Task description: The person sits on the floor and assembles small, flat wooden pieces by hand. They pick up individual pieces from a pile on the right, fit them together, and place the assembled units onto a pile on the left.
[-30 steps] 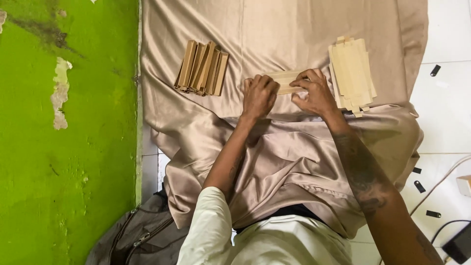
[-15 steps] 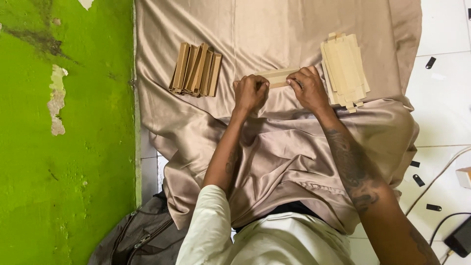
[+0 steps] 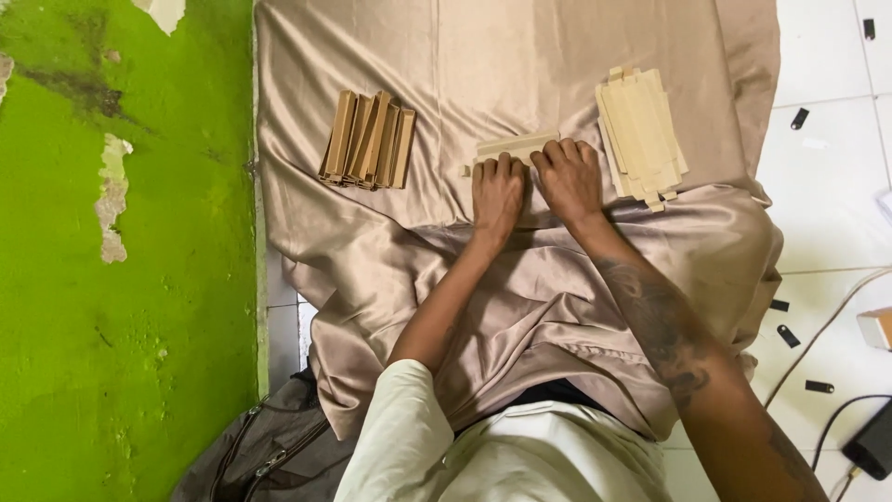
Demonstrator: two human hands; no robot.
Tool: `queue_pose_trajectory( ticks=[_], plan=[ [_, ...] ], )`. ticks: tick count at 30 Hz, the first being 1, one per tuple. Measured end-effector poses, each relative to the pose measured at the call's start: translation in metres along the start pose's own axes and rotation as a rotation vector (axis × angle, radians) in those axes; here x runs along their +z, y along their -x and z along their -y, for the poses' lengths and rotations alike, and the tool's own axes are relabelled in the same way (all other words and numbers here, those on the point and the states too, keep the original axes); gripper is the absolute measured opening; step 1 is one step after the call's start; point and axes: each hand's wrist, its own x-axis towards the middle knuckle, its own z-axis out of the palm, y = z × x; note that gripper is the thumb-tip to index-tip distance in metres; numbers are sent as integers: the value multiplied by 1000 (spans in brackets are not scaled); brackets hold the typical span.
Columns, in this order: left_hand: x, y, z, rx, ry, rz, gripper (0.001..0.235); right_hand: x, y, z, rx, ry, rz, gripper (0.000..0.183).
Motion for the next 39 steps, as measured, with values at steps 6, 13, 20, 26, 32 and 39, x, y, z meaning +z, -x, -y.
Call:
queue_pose_trajectory(
  ticks=[6, 13, 20, 26, 32, 39],
  plan=[
    [-45, 12, -16, 10, 11, 72, 46, -31, 12, 22, -22, 102, 24, 24],
    [-47, 7, -25, -64, -36, 167, 46, -28, 17, 37, 23, 132, 94, 38],
    [-19, 8, -17, -128, 72, 201, 46, -16, 6, 26, 74, 100, 140, 28],
    [-8, -10, 2, -173, 109, 172, 37, 6, -15, -13, 128, 5, 334, 18],
    [22, -20, 34, -63, 90, 151, 31, 23, -25, -30, 32, 25, 135, 7],
    [-21, -14, 33, 30, 30, -69, 5, 4, -18, -22, -97, 67, 108, 6]
  ],
)
